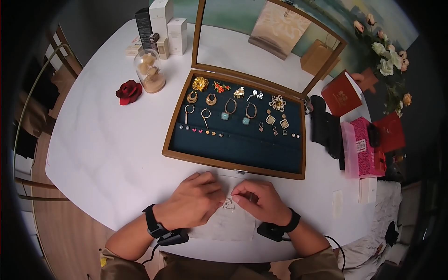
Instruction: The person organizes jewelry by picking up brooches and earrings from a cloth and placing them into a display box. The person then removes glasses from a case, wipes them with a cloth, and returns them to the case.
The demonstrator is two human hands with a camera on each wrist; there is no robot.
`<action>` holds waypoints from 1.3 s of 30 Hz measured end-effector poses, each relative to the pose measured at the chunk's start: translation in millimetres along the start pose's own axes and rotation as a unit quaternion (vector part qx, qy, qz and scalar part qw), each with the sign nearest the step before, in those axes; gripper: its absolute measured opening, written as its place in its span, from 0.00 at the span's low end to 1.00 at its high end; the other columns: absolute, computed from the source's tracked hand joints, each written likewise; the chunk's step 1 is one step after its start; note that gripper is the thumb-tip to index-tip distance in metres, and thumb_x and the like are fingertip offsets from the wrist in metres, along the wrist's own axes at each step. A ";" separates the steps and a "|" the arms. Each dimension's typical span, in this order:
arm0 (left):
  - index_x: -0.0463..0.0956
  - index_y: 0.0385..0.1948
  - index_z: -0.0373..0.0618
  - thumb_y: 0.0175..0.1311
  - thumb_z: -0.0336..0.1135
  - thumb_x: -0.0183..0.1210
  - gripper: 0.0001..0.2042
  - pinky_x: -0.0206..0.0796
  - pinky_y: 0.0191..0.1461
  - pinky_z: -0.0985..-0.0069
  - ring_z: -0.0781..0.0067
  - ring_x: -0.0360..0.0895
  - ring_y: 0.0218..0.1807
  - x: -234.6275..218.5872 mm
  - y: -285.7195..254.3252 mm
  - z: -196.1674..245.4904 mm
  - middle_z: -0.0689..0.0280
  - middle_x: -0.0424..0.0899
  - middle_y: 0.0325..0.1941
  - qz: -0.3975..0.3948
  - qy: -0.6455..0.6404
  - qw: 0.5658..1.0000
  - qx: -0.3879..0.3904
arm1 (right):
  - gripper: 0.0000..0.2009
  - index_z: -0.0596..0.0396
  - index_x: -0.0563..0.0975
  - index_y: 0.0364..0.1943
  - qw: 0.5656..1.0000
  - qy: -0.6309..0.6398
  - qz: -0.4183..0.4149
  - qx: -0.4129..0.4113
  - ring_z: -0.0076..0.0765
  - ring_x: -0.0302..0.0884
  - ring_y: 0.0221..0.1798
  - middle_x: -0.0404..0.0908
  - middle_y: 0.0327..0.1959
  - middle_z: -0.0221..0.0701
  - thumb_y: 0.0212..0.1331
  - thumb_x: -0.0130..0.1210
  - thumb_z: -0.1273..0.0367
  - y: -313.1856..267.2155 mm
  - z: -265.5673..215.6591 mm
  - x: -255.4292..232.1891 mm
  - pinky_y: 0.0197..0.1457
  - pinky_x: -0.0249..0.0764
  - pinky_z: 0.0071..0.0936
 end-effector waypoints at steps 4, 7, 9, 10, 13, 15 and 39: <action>0.85 0.36 0.45 0.63 0.27 0.66 0.03 0.73 0.48 0.69 0.64 0.78 0.40 -8.3 -2.6 -20.6 0.65 0.84 0.35 0.041 -0.242 0.961 -0.128 | 0.04 0.55 0.81 0.42 0.999 -0.014 0.027 -0.013 0.26 0.81 0.28 0.84 0.29 0.29 0.68 0.61 0.71 -3.4 -5.5 -0.7 0.29 0.72 0.23; 0.85 0.39 0.42 0.71 0.29 0.64 0.03 0.71 0.47 0.75 0.73 0.79 0.39 5.7 -9.2 -32.7 0.66 0.85 0.37 0.059 -0.487 0.843 -0.218 | 0.07 0.53 0.82 0.43 0.989 -0.089 0.075 -0.091 0.29 0.81 0.28 0.83 0.29 0.30 0.63 0.66 0.73 -5.9 -30.7 -4.9 0.28 0.74 0.26; 0.84 0.40 0.40 0.74 0.31 0.63 0.05 0.70 0.47 0.77 0.77 0.78 0.40 18.1 -12.7 -33.1 0.68 0.86 0.38 0.052 -0.606 0.756 -0.242 | 0.12 0.52 0.83 0.45 0.960 -0.155 0.114 -0.202 0.33 0.82 0.28 0.82 0.30 0.30 0.57 0.69 0.74 -10.9 -55.7 -3.5 0.28 0.75 0.29; 0.84 0.41 0.39 0.75 0.31 0.62 0.06 0.70 0.47 0.78 0.79 0.77 0.40 22.7 -13.5 -31.2 0.68 0.85 0.38 0.042 -0.645 0.723 -0.244 | 0.12 0.52 0.83 0.45 0.960 -0.157 0.113 -0.203 0.33 0.82 0.28 0.82 0.30 0.30 0.57 0.69 0.74 -10.8 -59.1 -2.6 0.28 0.75 0.29; 0.84 0.43 0.38 0.76 0.32 0.60 0.07 0.69 0.47 0.79 0.80 0.77 0.40 32.9 -16.0 -31.0 0.69 0.85 0.38 0.011 -0.679 0.688 -0.256 | 0.16 0.51 0.83 0.47 0.943 -0.202 0.122 -0.236 0.35 0.82 0.29 0.82 0.32 0.29 0.54 0.71 0.75 -11.4 -71.0 1.9 0.29 0.77 0.31; 0.84 0.43 0.38 0.76 0.33 0.59 0.08 0.69 0.48 0.80 0.80 0.76 0.40 35.9 -16.8 -29.8 0.70 0.84 0.37 -0.009 -0.677 0.686 -0.268 | 0.16 0.51 0.83 0.48 0.933 -0.226 0.126 -0.249 0.35 0.83 0.30 0.83 0.34 0.29 0.54 0.70 0.75 -12.6 -71.0 4.5 0.29 0.78 0.31; 0.80 0.43 0.41 0.80 0.31 0.55 0.06 0.66 0.48 0.81 0.84 0.74 0.42 30.7 -11.7 -22.3 0.72 0.83 0.40 0.008 -0.684 0.701 -0.202 | 0.11 0.51 0.83 0.41 0.956 -0.179 0.146 -0.180 0.28 0.84 0.25 0.84 0.31 0.29 0.55 0.72 0.75 -7.7 -71.0 2.1 0.27 0.77 0.25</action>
Point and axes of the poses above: each hand's wrist, its own y-axis towards the middle knuckle, its own x-axis out of the palm, z = x × y, the point moved 8 cm from there along y, towards the middle knuckle
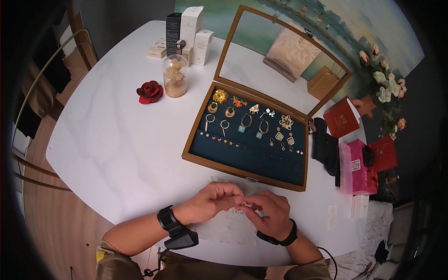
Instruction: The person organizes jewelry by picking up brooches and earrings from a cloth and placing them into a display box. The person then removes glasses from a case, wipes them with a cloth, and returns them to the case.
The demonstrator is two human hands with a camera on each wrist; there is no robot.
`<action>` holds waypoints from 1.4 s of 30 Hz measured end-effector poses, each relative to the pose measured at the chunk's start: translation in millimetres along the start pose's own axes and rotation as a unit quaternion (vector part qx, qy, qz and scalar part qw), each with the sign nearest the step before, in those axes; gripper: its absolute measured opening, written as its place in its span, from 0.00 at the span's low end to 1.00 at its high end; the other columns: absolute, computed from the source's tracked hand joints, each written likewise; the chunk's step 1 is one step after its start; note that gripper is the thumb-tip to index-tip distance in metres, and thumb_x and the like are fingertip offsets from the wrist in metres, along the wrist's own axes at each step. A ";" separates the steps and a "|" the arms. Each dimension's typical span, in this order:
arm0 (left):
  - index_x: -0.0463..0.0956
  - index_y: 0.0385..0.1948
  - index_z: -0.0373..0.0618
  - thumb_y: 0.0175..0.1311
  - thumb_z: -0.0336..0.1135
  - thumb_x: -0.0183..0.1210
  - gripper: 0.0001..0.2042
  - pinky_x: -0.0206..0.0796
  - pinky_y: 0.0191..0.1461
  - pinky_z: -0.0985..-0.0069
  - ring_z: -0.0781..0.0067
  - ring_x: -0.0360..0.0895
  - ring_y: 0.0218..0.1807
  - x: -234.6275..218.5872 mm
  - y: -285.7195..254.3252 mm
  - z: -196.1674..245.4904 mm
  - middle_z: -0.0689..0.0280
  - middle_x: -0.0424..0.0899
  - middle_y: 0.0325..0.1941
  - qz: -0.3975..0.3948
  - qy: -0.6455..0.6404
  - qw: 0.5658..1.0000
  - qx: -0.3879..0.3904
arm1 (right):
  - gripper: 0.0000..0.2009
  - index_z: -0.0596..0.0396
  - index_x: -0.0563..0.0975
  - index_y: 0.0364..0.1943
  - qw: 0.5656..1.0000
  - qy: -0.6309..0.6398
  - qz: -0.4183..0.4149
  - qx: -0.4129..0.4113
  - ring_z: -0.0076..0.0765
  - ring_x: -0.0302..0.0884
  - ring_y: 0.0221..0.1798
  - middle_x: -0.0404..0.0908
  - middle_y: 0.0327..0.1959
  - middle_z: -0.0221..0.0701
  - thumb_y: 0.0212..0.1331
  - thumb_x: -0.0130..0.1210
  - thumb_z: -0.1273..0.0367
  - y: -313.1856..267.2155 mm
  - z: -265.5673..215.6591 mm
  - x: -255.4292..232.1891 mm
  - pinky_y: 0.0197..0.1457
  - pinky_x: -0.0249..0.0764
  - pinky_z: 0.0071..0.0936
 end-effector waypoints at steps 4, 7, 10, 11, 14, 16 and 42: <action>0.81 0.42 0.44 0.80 0.35 0.55 0.08 0.65 0.46 0.82 0.85 0.74 0.41 -2.6 0.8 -2.6 0.73 0.83 0.39 0.007 0.010 1.000 -0.010 | 0.12 0.52 0.83 0.42 1.000 0.005 0.006 -0.003 0.26 0.85 0.26 0.85 0.32 0.29 0.55 0.71 0.76 2.0 -1.8 -2.6 0.26 0.78 0.23; 0.81 0.41 0.45 0.80 0.37 0.55 0.09 0.64 0.45 0.82 0.86 0.74 0.41 -3.2 1.0 -3.2 0.73 0.84 0.38 0.010 0.003 1.000 -0.010 | 0.13 0.52 0.82 0.44 1.000 -0.005 -0.002 -0.005 0.27 0.85 0.26 0.85 0.34 0.29 0.55 0.71 0.76 -0.4 1.0 -2.9 0.27 0.78 0.23; 0.81 0.42 0.45 0.80 0.37 0.56 0.09 0.66 0.48 0.81 0.83 0.75 0.42 -4.8 0.2 -3.8 0.72 0.84 0.40 0.014 -0.002 1.000 -0.022 | 0.14 0.53 0.81 0.46 1.000 -0.007 -0.005 -0.016 0.27 0.85 0.26 0.85 0.34 0.29 0.55 0.71 0.76 -0.8 0.8 -2.4 0.27 0.78 0.23; 0.81 0.42 0.44 0.80 0.36 0.56 0.08 0.67 0.50 0.80 0.81 0.76 0.43 -5.0 -0.1 -4.6 0.71 0.85 0.41 0.013 -0.005 1.000 -0.028 | 0.13 0.55 0.82 0.43 1.000 -0.008 -0.006 -0.021 0.27 0.84 0.26 0.85 0.33 0.31 0.55 0.70 0.78 -0.2 -0.5 -2.4 0.27 0.78 0.22; 0.81 0.42 0.44 0.80 0.36 0.56 0.08 0.67 0.51 0.80 0.81 0.77 0.44 -4.6 -0.3 -3.8 0.71 0.85 0.41 0.009 0.001 1.000 -0.020 | 0.12 0.55 0.82 0.43 1.000 -0.013 -0.011 -0.025 0.27 0.84 0.25 0.85 0.33 0.31 0.55 0.70 0.78 -0.2 -1.9 -2.6 0.27 0.78 0.22; 0.81 0.42 0.44 0.80 0.36 0.56 0.08 0.67 0.51 0.80 0.81 0.77 0.44 -3.9 -0.4 -3.4 0.71 0.85 0.41 0.007 -0.002 1.000 -0.018 | 0.13 0.53 0.81 0.45 0.999 -0.015 -0.014 -0.024 0.27 0.85 0.26 0.85 0.34 0.29 0.56 0.70 0.76 -0.4 -2.5 -2.5 0.28 0.78 0.24; 0.80 0.42 0.41 0.80 0.31 0.53 0.07 0.68 0.51 0.78 0.81 0.77 0.44 2.2 -1.0 1.0 0.70 0.82 0.40 -0.008 0.026 1.000 0.004 | 0.14 0.50 0.84 0.39 0.991 -0.095 -0.032 -0.093 0.31 0.81 0.26 0.82 0.28 0.26 0.46 0.72 0.77 10.6 -18.5 -6.8 0.27 0.75 0.28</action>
Point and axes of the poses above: each hand's wrist, its own y-axis towards the middle knuckle, its own x-axis out of the palm, z = x × y, the point moved 8 cm from there along y, towards the middle knuckle
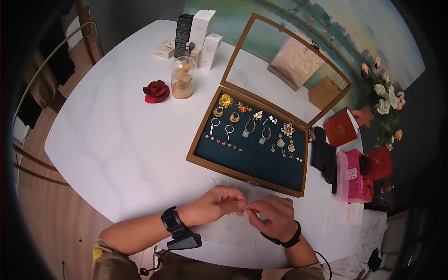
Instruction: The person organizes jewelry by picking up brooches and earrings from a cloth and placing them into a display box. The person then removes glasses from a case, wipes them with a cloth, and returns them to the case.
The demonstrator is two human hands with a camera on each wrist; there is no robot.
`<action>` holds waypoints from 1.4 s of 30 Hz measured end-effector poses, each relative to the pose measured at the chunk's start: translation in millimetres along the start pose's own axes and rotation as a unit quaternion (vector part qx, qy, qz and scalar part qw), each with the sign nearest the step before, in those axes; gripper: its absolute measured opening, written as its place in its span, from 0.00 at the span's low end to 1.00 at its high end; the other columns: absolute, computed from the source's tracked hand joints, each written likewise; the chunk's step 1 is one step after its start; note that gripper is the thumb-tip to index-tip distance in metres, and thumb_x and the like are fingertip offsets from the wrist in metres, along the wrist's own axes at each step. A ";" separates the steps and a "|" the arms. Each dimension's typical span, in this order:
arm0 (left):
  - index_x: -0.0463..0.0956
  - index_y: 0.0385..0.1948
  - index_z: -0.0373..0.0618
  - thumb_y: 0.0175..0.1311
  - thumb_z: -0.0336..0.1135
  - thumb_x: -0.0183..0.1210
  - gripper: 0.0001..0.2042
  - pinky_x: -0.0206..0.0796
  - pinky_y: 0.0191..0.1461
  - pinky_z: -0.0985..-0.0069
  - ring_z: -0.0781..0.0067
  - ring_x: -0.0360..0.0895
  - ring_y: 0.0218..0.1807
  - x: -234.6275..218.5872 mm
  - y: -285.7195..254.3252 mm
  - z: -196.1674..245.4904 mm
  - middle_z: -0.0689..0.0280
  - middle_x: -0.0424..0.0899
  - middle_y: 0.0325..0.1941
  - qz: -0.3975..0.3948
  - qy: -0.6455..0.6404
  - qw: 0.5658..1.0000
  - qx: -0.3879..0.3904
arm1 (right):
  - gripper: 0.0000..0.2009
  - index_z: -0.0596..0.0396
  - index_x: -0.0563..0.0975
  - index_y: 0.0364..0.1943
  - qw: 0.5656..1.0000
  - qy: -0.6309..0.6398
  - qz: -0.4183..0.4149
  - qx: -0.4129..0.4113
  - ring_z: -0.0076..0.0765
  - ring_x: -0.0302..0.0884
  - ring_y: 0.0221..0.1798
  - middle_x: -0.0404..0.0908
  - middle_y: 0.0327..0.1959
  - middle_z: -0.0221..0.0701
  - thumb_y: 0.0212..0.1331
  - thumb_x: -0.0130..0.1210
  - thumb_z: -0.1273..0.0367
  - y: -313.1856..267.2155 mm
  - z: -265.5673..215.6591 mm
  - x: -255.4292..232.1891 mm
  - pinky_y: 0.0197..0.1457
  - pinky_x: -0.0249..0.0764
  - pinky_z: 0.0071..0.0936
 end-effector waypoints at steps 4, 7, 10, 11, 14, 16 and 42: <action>0.80 0.42 0.41 0.78 0.30 0.55 0.06 0.68 0.51 0.78 0.82 0.77 0.44 -0.2 -0.7 0.5 0.71 0.83 0.40 0.002 -0.011 1.000 -0.002 | 0.13 0.50 0.84 0.37 1.000 0.010 -0.016 -0.006 0.31 0.81 0.25 0.82 0.27 0.26 0.46 0.72 0.78 3.6 2.5 -2.9 0.27 0.74 0.28; 0.81 0.43 0.42 0.77 0.30 0.55 0.06 0.67 0.48 0.79 0.83 0.77 0.44 -4.7 0.1 -2.7 0.70 0.84 0.39 0.016 -0.008 1.000 -0.010 | 0.13 0.51 0.83 0.37 0.999 0.016 -0.035 -0.018 0.32 0.80 0.25 0.81 0.27 0.27 0.46 0.72 0.78 10.0 4.3 -7.3 0.27 0.74 0.29; 0.81 0.43 0.43 0.76 0.31 0.55 0.06 0.66 0.42 0.81 0.85 0.77 0.40 -6.5 5.3 -10.1 0.72 0.84 0.37 0.027 0.020 0.999 0.007 | 0.12 0.52 0.83 0.36 0.998 0.047 -0.051 0.000 0.35 0.79 0.24 0.81 0.27 0.28 0.46 0.71 0.77 19.3 15.1 -3.9 0.27 0.74 0.30; 0.81 0.42 0.43 0.76 0.33 0.55 0.06 0.65 0.39 0.83 0.87 0.75 0.36 -3.5 6.2 -11.9 0.73 0.84 0.35 0.024 0.034 0.999 0.025 | 0.12 0.52 0.83 0.36 0.998 0.014 -0.053 -0.011 0.35 0.79 0.24 0.81 0.27 0.29 0.46 0.71 0.77 19.9 17.6 3.8 0.27 0.75 0.31; 0.80 0.41 0.44 0.76 0.33 0.55 0.06 0.66 0.36 0.84 0.86 0.76 0.34 -16.6 10.6 -11.8 0.73 0.84 0.34 0.095 -0.003 0.995 0.040 | 0.09 0.53 0.84 0.36 0.998 -0.003 -0.059 0.005 0.35 0.80 0.25 0.82 0.28 0.32 0.51 0.70 0.77 22.5 23.0 11.7 0.28 0.76 0.32; 0.79 0.41 0.43 0.76 0.33 0.56 0.06 0.68 0.42 0.80 0.82 0.80 0.39 -20.5 7.8 -7.7 0.70 0.84 0.36 0.097 -0.033 0.995 0.022 | 0.07 0.54 0.84 0.36 0.994 0.022 0.011 0.106 0.33 0.82 0.25 0.83 0.28 0.33 0.54 0.68 0.78 18.2 44.5 6.6 0.28 0.77 0.30; 0.78 0.44 0.43 0.75 0.35 0.57 0.07 0.71 0.47 0.80 0.79 0.81 0.43 -21.4 6.0 -11.8 0.70 0.82 0.40 0.082 -0.117 0.990 -0.013 | 0.05 0.52 0.76 0.37 0.970 -0.005 -0.234 -0.065 0.32 0.82 0.37 0.76 0.35 0.29 0.62 0.60 0.69 -34.0 -21.8 76.9 0.34 0.80 0.31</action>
Point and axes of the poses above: each hand's wrist, its own y-axis towards the middle knuckle, its own x-axis out of the palm, z = x × y, the point moved 8 cm from there along y, towards the middle knuckle
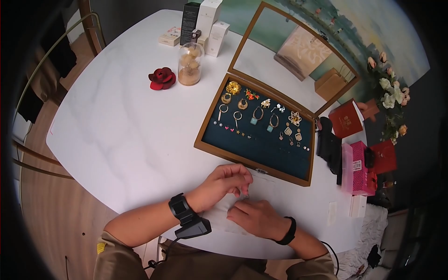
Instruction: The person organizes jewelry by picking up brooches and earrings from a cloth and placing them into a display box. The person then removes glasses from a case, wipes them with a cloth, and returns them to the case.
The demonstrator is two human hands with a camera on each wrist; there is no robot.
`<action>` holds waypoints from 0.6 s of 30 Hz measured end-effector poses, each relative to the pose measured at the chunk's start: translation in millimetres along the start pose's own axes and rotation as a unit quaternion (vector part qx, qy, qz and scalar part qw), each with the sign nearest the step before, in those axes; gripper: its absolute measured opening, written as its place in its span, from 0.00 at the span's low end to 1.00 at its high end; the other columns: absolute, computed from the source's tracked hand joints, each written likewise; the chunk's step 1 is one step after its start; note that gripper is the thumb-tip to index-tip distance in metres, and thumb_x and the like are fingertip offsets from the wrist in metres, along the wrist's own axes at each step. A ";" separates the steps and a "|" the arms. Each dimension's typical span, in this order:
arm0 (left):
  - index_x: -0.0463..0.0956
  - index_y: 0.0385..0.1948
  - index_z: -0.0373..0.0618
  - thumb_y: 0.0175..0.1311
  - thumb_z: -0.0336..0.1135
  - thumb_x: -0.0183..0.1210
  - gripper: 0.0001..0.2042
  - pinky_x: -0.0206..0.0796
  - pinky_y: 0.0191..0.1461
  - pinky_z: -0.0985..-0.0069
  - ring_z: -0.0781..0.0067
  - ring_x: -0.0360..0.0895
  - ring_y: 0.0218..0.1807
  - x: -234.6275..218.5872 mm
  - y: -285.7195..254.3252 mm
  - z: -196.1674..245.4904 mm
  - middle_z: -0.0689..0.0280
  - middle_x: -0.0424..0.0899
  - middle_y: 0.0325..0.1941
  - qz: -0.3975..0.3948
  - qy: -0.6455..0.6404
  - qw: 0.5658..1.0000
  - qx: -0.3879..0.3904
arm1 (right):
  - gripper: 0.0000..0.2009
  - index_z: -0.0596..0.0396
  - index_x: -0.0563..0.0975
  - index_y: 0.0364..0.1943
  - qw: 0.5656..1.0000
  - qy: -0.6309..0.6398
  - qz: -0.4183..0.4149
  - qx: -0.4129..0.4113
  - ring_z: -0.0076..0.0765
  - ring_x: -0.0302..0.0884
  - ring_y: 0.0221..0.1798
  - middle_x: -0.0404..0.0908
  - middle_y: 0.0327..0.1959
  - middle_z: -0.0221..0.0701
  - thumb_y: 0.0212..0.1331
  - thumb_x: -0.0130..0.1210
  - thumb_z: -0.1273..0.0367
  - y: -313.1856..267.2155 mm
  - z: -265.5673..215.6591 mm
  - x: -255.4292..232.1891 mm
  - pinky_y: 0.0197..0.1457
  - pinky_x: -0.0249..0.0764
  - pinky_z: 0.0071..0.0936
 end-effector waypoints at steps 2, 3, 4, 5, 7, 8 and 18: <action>0.78 0.44 0.42 0.75 0.35 0.57 0.07 0.70 0.47 0.79 0.79 0.81 0.43 -0.4 0.2 -2.0 0.70 0.82 0.40 -0.001 0.009 1.000 0.006 | 0.05 0.52 0.77 0.38 0.999 0.023 0.008 0.023 0.33 0.82 0.36 0.78 0.35 0.30 0.63 0.61 0.69 0.0 3.9 -6.2 0.35 0.80 0.30; 0.78 0.44 0.42 0.76 0.35 0.56 0.07 0.70 0.48 0.79 0.79 0.81 0.43 -0.9 0.8 -1.5 0.70 0.82 0.40 -0.002 0.017 1.000 0.012 | 0.05 0.53 0.77 0.39 0.998 0.046 0.016 0.045 0.33 0.82 0.35 0.80 0.36 0.30 0.65 0.61 0.69 -0.1 7.8 -11.1 0.35 0.80 0.29; 0.78 0.44 0.42 0.76 0.35 0.56 0.07 0.70 0.48 0.79 0.79 0.81 0.43 0.5 -0.4 1.1 0.70 0.82 0.40 -0.004 0.018 1.000 0.013 | 0.05 0.53 0.77 0.39 0.998 0.044 0.016 0.046 0.33 0.82 0.35 0.80 0.36 0.30 0.65 0.61 0.69 -0.7 8.9 -18.5 0.35 0.80 0.29; 0.78 0.45 0.42 0.75 0.33 0.56 0.06 0.70 0.48 0.79 0.80 0.80 0.44 2.2 -3.2 5.9 0.70 0.82 0.40 0.000 0.058 0.998 0.017 | 0.04 0.53 0.78 0.40 0.982 0.156 0.017 0.107 0.30 0.81 0.33 0.81 0.35 0.29 0.67 0.61 0.69 -3.1 20.5 -26.0 0.34 0.79 0.27; 0.78 0.45 0.42 0.75 0.32 0.55 0.06 0.69 0.48 0.79 0.80 0.79 0.44 4.1 -4.6 7.8 0.70 0.82 0.40 -0.001 0.099 0.995 0.023 | 0.04 0.54 0.79 0.42 0.950 0.261 0.019 0.169 0.27 0.81 0.31 0.82 0.35 0.29 0.70 0.60 0.69 -9.3 32.6 -29.7 0.34 0.78 0.25; 0.78 0.45 0.42 0.74 0.29 0.56 0.05 0.69 0.49 0.78 0.80 0.79 0.44 6.6 -5.8 10.1 0.70 0.82 0.41 -0.007 0.098 0.994 0.054 | 0.05 0.54 0.79 0.43 0.902 0.367 0.046 0.220 0.23 0.79 0.30 0.82 0.34 0.27 0.72 0.59 0.69 -15.1 41.9 -29.1 0.33 0.76 0.22; 0.79 0.42 0.41 0.72 0.24 0.59 0.03 0.70 0.53 0.76 0.81 0.77 0.45 27.6 -16.8 20.7 0.71 0.82 0.41 -0.048 0.218 0.967 0.125 | 0.08 0.56 0.78 0.45 0.758 0.564 0.091 0.313 0.12 0.73 0.30 0.76 0.31 0.19 0.77 0.55 0.66 -25.2 63.2 -33.3 0.30 0.69 0.15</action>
Point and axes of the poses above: each hand's wrist, its own y-axis towards the middle knuckle, its own x-axis out of the palm, z = x × y, the point moved 8 cm from there along y, towards the middle knuckle
